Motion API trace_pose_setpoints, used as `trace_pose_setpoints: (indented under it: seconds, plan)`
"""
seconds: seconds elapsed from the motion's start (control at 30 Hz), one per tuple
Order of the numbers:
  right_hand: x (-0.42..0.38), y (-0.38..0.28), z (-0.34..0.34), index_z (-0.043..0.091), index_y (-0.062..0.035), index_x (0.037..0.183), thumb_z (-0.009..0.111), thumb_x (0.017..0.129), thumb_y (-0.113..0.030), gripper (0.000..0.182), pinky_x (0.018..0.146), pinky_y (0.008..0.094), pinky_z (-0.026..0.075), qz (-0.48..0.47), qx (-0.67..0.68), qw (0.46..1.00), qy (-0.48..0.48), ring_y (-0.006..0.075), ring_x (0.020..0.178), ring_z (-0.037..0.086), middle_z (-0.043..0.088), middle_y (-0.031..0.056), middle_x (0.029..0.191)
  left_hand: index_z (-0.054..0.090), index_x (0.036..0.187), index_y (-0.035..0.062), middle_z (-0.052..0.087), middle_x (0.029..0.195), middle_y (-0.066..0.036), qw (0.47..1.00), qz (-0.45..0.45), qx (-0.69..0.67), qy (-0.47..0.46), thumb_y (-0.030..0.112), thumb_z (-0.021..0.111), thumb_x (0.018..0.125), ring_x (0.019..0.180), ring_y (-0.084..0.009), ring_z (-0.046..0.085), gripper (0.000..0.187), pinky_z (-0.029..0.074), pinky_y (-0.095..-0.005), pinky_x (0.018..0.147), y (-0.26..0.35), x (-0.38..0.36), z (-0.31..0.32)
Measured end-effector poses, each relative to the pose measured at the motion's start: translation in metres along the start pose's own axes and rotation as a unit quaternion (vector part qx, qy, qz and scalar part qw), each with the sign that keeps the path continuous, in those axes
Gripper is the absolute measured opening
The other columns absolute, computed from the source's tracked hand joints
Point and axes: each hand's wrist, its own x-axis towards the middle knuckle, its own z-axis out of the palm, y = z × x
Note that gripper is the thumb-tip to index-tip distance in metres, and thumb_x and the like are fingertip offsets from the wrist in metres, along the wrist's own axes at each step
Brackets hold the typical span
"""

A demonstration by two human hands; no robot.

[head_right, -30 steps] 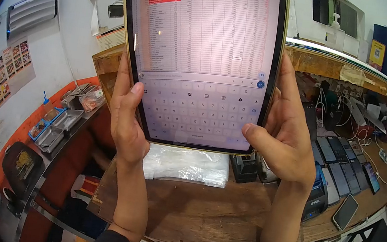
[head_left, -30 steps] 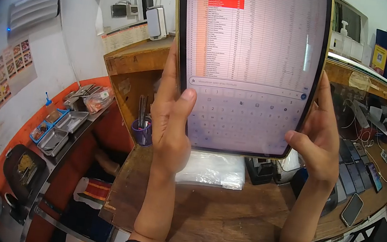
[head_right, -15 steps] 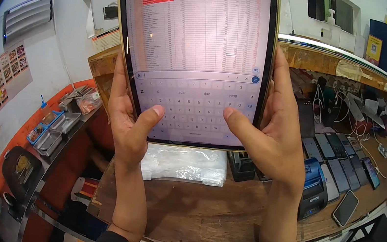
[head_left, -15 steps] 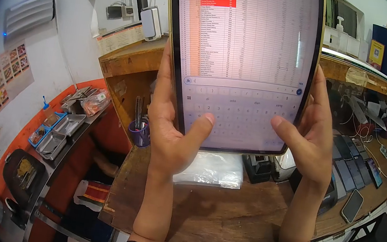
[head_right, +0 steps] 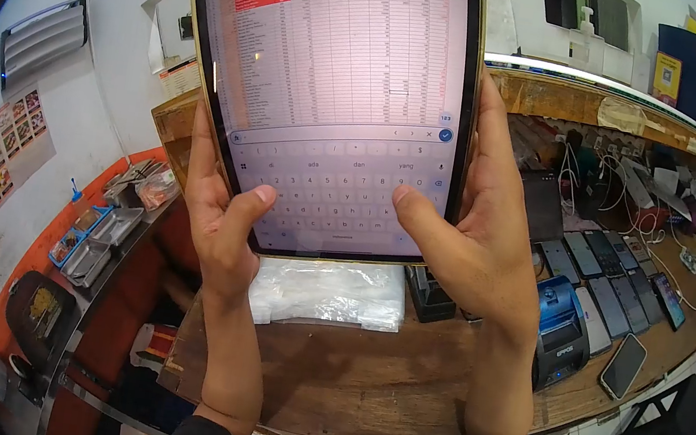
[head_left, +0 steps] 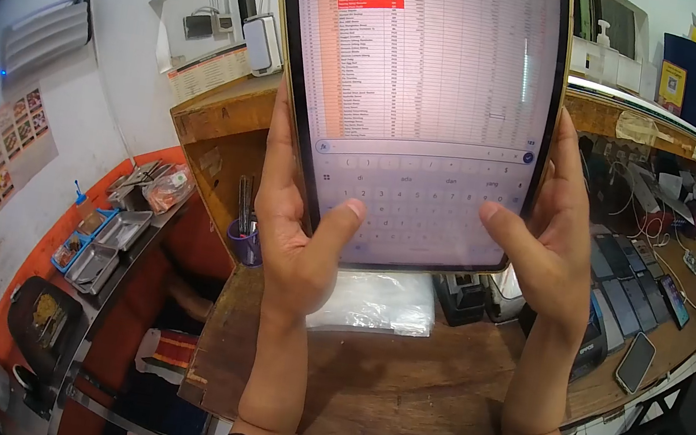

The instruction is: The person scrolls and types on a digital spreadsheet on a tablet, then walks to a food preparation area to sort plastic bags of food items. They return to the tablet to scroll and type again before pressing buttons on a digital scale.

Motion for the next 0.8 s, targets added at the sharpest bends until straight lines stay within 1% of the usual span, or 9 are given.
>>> trace_pose_setpoints:
  seconds: [0.07, 0.13, 0.27, 0.37, 0.47, 0.53, 0.57, 0.63, 0.8]
  plan:
    - [0.0, 0.0, -0.002, 0.014, 0.0079, 0.143, 0.058, 0.072, -0.002, 0.084, 0.106, 0.0368, 0.032, 0.001, -0.004, 1.0, 0.011, 0.0277, 0.125, 0.043, 0.04, 0.024, 0.136, 0.011, 0.147, -0.0016, 0.039, 0.139, -0.02, 0.999, -0.012, -0.021, 0.021, -0.005, 0.047, 0.07, 0.124, -0.0238, 0.045, 0.085, 0.034, -0.0352, 0.105, 0.0, 0.0, 0.001]
    - [0.001, 0.0, -0.009, 0.008, 0.008, 0.144, 0.051, 0.076, 0.006, 0.08, 0.106, 0.0354, 0.032, 0.001, 0.031, 0.998, -0.052, 0.0239, 0.126, 0.041, 0.039, 0.0232, 0.136, 0.011, 0.147, -0.0022, 0.039, 0.139, -0.02, 1.0, -0.01, -0.017, 0.014, -0.005, 0.048, 0.072, 0.125, -0.0239, 0.044, 0.084, 0.034, -0.0353, 0.106, -0.001, -0.001, -0.001]
    - [0.001, 0.002, -0.007, 0.009, 0.0083, 0.144, 0.049, 0.077, 0.007, 0.079, 0.106, 0.0348, 0.032, -0.002, 0.036, 0.999, -0.028, 0.0235, 0.126, 0.042, 0.04, 0.0223, 0.136, 0.011, 0.146, -0.0034, 0.038, 0.14, -0.02, 0.999, 0.001, 0.046, 0.007, 0.0, 0.052, 0.077, 0.125, -0.0237, 0.044, 0.08, 0.033, -0.0354, 0.106, 0.0, -0.001, 0.001]
    - [0.001, 0.003, -0.008, 0.009, 0.0084, 0.144, 0.049, 0.077, 0.008, 0.078, 0.106, 0.0339, 0.033, -0.009, 0.023, 0.999, -0.029, 0.0228, 0.126, 0.042, 0.04, 0.021, 0.136, 0.012, 0.146, -0.0033, 0.038, 0.14, -0.02, 1.0, 0.004, 0.022, 0.013, 0.005, 0.055, 0.078, 0.125, -0.0237, 0.044, 0.081, 0.033, -0.0355, 0.106, -0.001, -0.002, 0.001]
    - [0.001, -0.001, -0.006, 0.011, 0.0071, 0.144, 0.049, 0.079, 0.005, 0.075, 0.104, 0.0328, 0.035, -0.002, 0.046, 0.999, -0.025, 0.0205, 0.123, 0.044, 0.044, 0.0194, 0.133, 0.012, 0.146, -0.0025, 0.039, 0.14, -0.02, 1.0, 0.007, 0.015, 0.014, 0.007, 0.057, 0.078, 0.125, -0.0237, 0.044, 0.083, 0.034, -0.0354, 0.105, 0.0, -0.002, 0.0]
    - [0.001, -0.003, -0.005, 0.017, 0.0051, 0.144, 0.048, 0.086, -0.001, 0.067, 0.101, 0.0308, 0.037, 0.041, 0.108, 0.993, -0.02, 0.0179, 0.118, 0.048, 0.049, 0.0177, 0.128, 0.012, 0.146, -0.003, 0.039, 0.14, -0.02, 1.0, 0.007, 0.007, 0.017, 0.008, 0.057, 0.078, 0.125, -0.0238, 0.044, 0.083, 0.034, -0.0354, 0.105, 0.0, -0.001, 0.001]
    - [0.002, -0.004, -0.002, 0.017, 0.0051, 0.144, 0.048, 0.086, -0.001, 0.067, 0.101, 0.0308, 0.037, 0.039, 0.107, 0.993, -0.02, 0.0179, 0.118, 0.048, 0.049, 0.0177, 0.128, 0.012, 0.146, -0.0035, 0.039, 0.139, -0.02, 1.0, 0.006, 0.0, 0.02, 0.009, 0.057, 0.078, 0.125, -0.0239, 0.044, 0.083, 0.034, -0.0354, 0.105, 0.0, -0.001, 0.002]
    - [0.004, -0.004, 0.003, 0.025, 0.0033, 0.143, 0.046, 0.091, -0.007, 0.057, 0.095, 0.0284, 0.041, 0.026, 0.11, 0.993, 0.044, 0.0151, 0.11, 0.053, 0.057, 0.0159, 0.119, 0.012, 0.146, -0.0037, 0.039, 0.139, -0.02, 1.0, 0.006, 0.0, 0.02, 0.009, 0.057, 0.078, 0.124, -0.0237, 0.045, 0.083, 0.035, -0.0354, 0.105, -0.001, -0.002, 0.002]
    - [0.004, 0.001, 0.0, 0.03, 0.003, 0.141, 0.046, 0.092, -0.01, 0.053, 0.089, 0.0266, 0.045, 0.027, 0.091, 0.994, 0.057, 0.0138, 0.103, 0.058, 0.061, 0.0151, 0.111, 0.011, 0.146, -0.0039, 0.039, 0.139, -0.021, 1.0, 0.0, 0.011, 0.022, 0.008, 0.057, 0.078, 0.124, -0.0236, 0.045, 0.083, 0.035, -0.0357, 0.105, -0.003, -0.004, 0.003]
